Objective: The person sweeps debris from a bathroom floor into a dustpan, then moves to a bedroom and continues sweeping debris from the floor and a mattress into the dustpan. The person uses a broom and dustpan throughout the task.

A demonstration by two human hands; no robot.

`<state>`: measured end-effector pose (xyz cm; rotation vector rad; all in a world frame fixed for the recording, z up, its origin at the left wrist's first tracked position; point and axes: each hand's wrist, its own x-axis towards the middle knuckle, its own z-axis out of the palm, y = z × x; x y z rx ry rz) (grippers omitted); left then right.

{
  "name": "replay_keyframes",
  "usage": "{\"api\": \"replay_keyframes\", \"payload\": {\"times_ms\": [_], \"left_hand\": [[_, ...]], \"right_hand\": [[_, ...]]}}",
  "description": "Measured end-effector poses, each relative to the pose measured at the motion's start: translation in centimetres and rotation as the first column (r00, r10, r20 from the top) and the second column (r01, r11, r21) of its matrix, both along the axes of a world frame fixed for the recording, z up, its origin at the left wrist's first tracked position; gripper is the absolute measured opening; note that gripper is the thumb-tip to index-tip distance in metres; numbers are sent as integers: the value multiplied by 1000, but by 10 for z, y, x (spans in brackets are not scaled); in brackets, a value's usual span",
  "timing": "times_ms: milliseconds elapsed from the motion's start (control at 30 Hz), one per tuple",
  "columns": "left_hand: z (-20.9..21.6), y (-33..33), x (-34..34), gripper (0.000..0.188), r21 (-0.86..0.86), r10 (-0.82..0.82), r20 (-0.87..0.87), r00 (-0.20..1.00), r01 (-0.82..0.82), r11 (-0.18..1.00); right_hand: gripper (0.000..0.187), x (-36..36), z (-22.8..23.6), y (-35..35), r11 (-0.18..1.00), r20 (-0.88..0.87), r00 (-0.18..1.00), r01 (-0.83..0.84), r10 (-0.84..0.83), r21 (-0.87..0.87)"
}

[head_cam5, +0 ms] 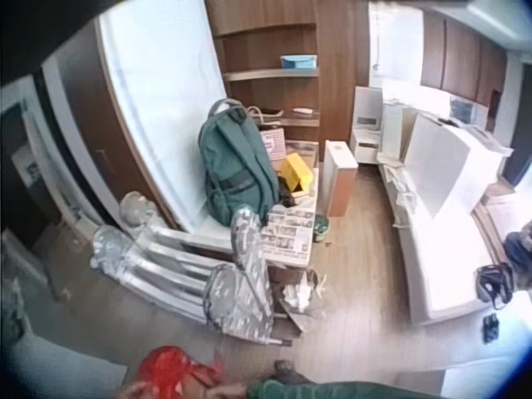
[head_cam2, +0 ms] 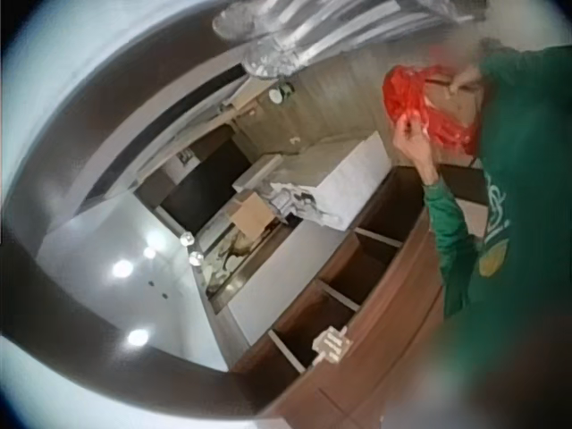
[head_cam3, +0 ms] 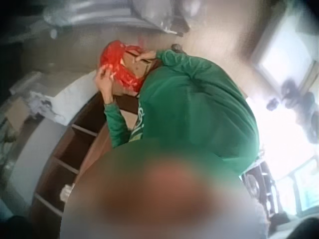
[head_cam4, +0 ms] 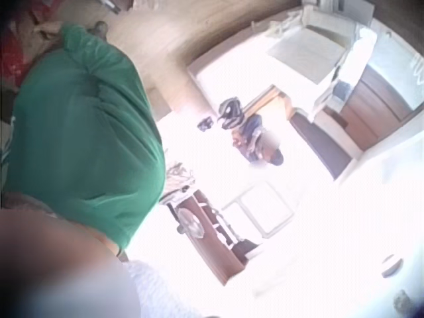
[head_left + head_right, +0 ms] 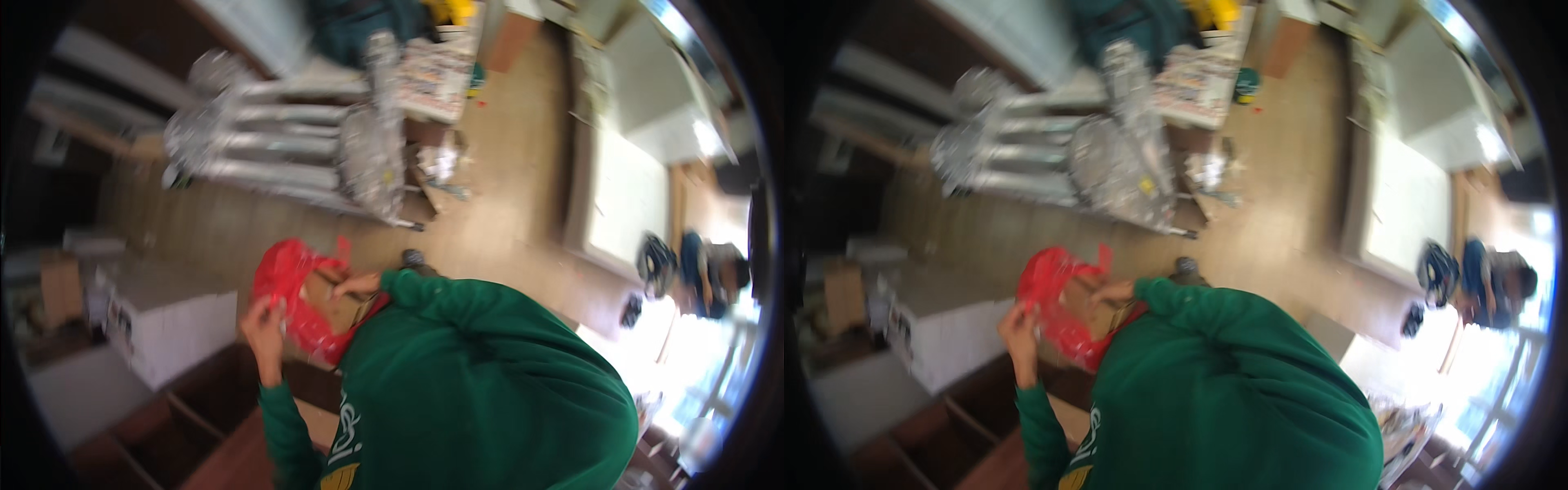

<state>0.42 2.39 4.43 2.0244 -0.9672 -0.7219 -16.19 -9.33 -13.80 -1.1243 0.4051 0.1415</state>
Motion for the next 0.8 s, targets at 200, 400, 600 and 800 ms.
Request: {"api": "replay_keyframes", "payload": {"times_ms": [200,400,600,800], "left_hand": [[44,-67,34,23,-138,-13,349,937,65,988],[34,-62,-34,14,-105,-191,229,955,219,970],[61,-34,-20,10,-181,164,-51,985,-170,969],[54,2,-30,20,-123,209,67,976,-200,972]], "right_hand": [[94,16,38,-11,969,-23,998,-56,52,-242],[88,55,28,-7,896,71,972,-176,224,-408],[74,71,0,11,737,-155,856,-505,492,-449],[75,55,6,21,860,-203,951,-301,235,-412]]}}
